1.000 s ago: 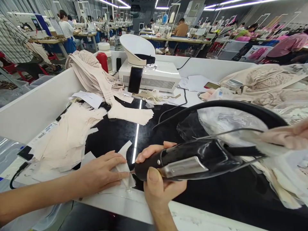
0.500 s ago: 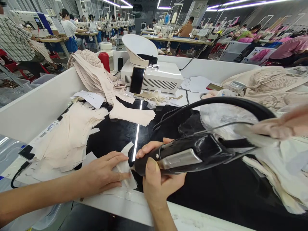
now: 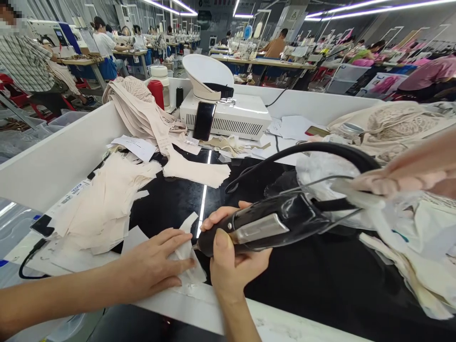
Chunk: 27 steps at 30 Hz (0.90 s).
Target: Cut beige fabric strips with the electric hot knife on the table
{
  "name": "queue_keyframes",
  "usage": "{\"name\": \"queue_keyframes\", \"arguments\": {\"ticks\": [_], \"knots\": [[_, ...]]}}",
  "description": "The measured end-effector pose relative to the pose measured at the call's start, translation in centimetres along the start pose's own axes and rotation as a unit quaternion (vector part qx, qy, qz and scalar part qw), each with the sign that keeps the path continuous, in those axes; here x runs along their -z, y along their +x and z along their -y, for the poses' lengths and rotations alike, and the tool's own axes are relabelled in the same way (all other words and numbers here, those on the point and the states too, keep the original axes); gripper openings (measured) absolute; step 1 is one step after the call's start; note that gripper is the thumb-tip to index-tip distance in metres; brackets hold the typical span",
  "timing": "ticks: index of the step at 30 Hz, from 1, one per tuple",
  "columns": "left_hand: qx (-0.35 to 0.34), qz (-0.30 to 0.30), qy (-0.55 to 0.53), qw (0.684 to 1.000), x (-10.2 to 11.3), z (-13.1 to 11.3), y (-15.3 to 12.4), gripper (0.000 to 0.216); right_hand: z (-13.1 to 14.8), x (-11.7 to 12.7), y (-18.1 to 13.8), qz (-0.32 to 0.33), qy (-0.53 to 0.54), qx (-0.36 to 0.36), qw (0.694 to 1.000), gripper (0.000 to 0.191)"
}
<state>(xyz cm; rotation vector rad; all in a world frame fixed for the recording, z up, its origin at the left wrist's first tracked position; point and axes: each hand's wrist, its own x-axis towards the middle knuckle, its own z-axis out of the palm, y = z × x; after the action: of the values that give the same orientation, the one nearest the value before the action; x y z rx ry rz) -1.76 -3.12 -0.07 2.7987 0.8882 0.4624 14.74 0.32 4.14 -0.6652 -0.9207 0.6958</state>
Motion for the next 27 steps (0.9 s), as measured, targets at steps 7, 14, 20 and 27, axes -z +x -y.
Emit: {"name": "queue_keyframes", "arguments": {"ticks": [7,14,20,27], "knots": [[-0.01,-0.021,-0.029,0.999,1.4,1.3,1.5,0.022,0.5,0.6,-0.3,-0.005,-0.007,0.004,1.0,0.039],[-0.086,0.055,-0.106,0.989,1.1,6.2,3.9,0.034,0.3,1.0,-0.5,0.018,-0.006,-0.001,1.0,0.037],[-0.079,0.041,-0.12,0.989,1.5,7.3,3.1,0.035,0.1,1.2,-0.5,0.018,-0.011,0.015,1.0,0.037],[-0.118,0.085,-0.077,0.986,2.7,7.4,3.0,0.029,0.1,1.4,-0.9,0.008,-0.02,0.015,1.0,0.036]]}}
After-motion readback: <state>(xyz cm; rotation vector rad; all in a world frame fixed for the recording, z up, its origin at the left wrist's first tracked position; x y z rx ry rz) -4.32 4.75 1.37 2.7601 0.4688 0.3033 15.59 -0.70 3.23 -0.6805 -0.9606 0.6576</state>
